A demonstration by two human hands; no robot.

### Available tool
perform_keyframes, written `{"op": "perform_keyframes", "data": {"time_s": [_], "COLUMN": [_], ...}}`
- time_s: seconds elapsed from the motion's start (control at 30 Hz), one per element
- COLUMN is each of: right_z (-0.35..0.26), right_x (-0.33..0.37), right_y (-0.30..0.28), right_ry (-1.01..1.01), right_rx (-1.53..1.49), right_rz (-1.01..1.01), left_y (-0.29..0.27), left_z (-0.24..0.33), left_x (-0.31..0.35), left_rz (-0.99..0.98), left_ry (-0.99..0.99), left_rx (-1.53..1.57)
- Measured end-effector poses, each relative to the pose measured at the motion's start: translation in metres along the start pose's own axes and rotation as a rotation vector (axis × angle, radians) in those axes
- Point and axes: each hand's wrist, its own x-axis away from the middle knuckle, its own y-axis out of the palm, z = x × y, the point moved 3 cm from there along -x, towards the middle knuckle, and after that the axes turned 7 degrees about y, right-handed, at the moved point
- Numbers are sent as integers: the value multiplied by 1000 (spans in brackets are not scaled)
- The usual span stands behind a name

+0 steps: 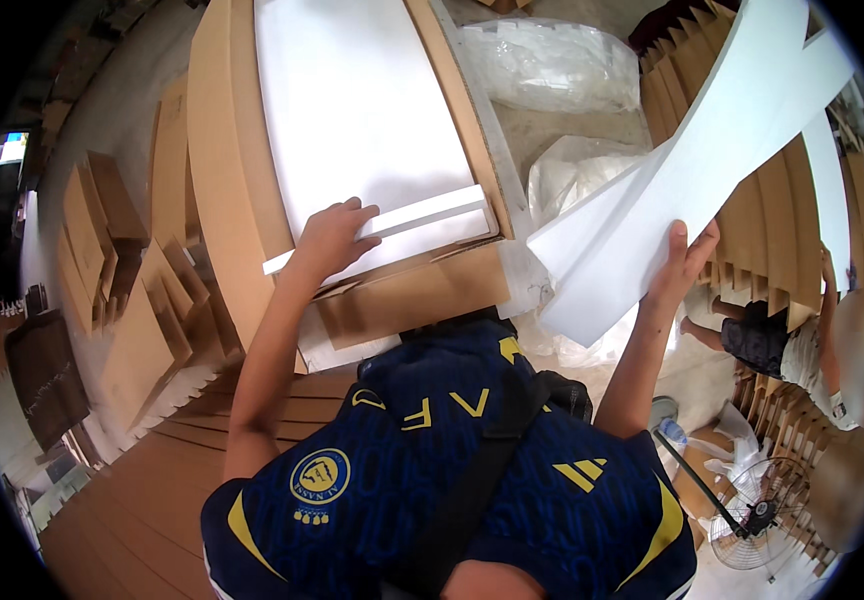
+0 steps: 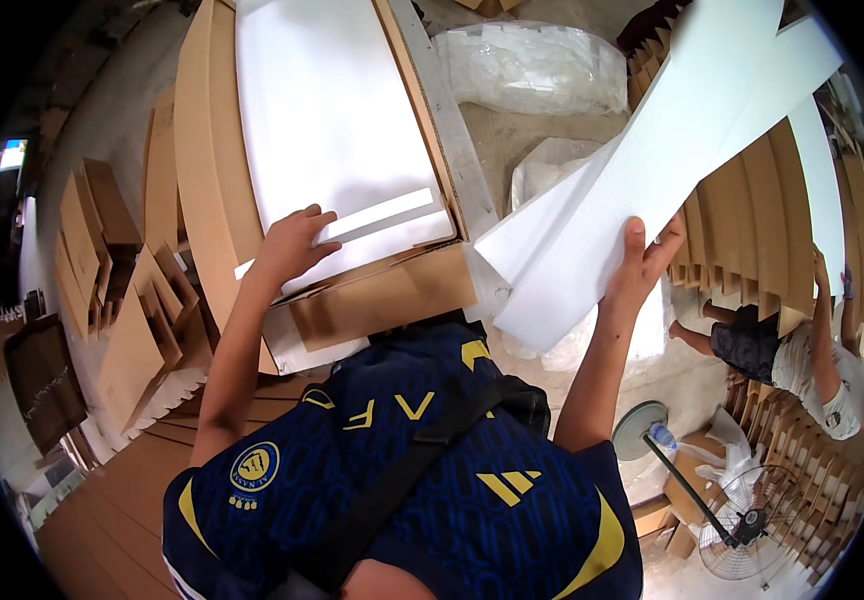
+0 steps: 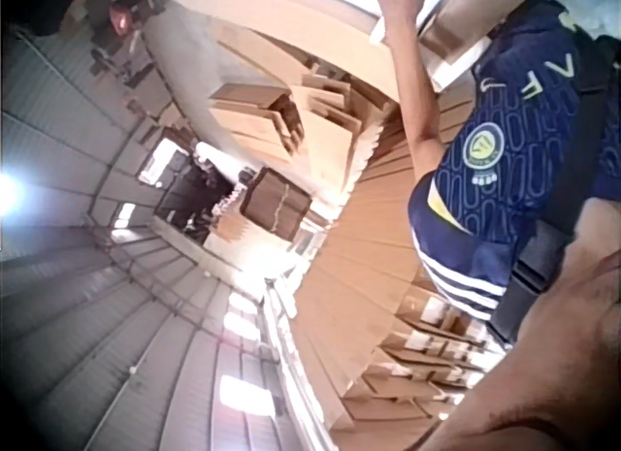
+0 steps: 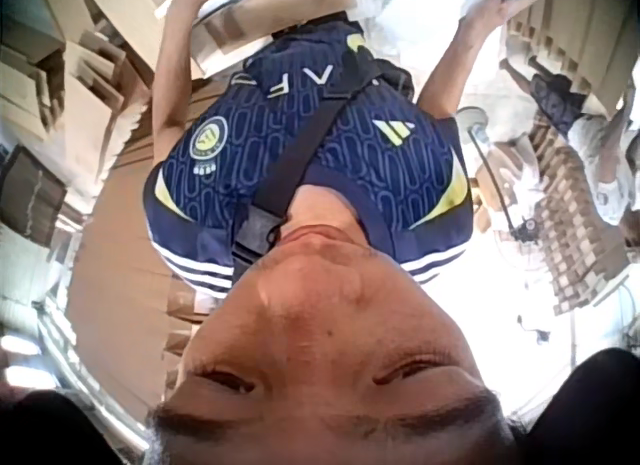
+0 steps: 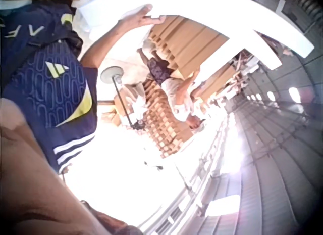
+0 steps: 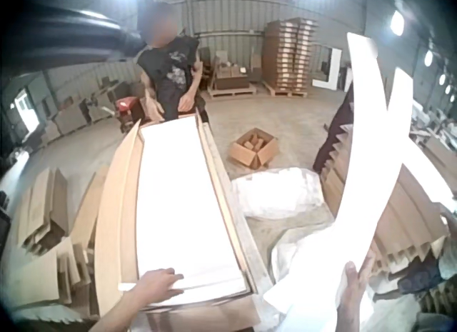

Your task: The person places foam padding and cardboard inserts into a long cardboard box, inserts a large white panel, and adds additional foam strips around the edges.

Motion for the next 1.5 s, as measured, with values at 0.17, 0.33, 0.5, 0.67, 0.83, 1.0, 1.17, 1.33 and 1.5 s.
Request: {"op": "perform_keyframes", "data": {"time_s": [0.17, 0.33, 0.5, 0.67, 0.83, 1.0, 1.17, 1.33, 1.5], "right_z": [9, -7, -4, -11, -14, 8, 30, 47, 52], "right_x": [3, 11, 11, 3, 8, 71, 109, 120, 100], "right_y": [4, 22, 21, 42, 98, 177, 232, 246, 242], "right_ry": [-75, -64, -110, -82, 10, 316, 435, 354, 456], "right_rx": [36, 18, 51, -64, -112, -176, -142, 2, 73], "right_rz": [7, -59, -59, -129, -315, -792, -994, -1026, -941], "left_y": [-11, 79, 86, 100, 80, 2, 16, 41, 42], "left_z": [7, 6, 17, -9, -2, 36, 51, 46, 32], "left_x": [8, -14, 3, 4, 2, 21, 25, 38, 39], "left_rz": [92, -82, -11, 115, 172, 426, 569, 780, 857], "left_ry": [-80, 133, 116, 327, 72, 108, -225, -276, -269], "left_rx": [59, -67, 195, 630, 869, 1516, 1654, 1631, 1535]}}
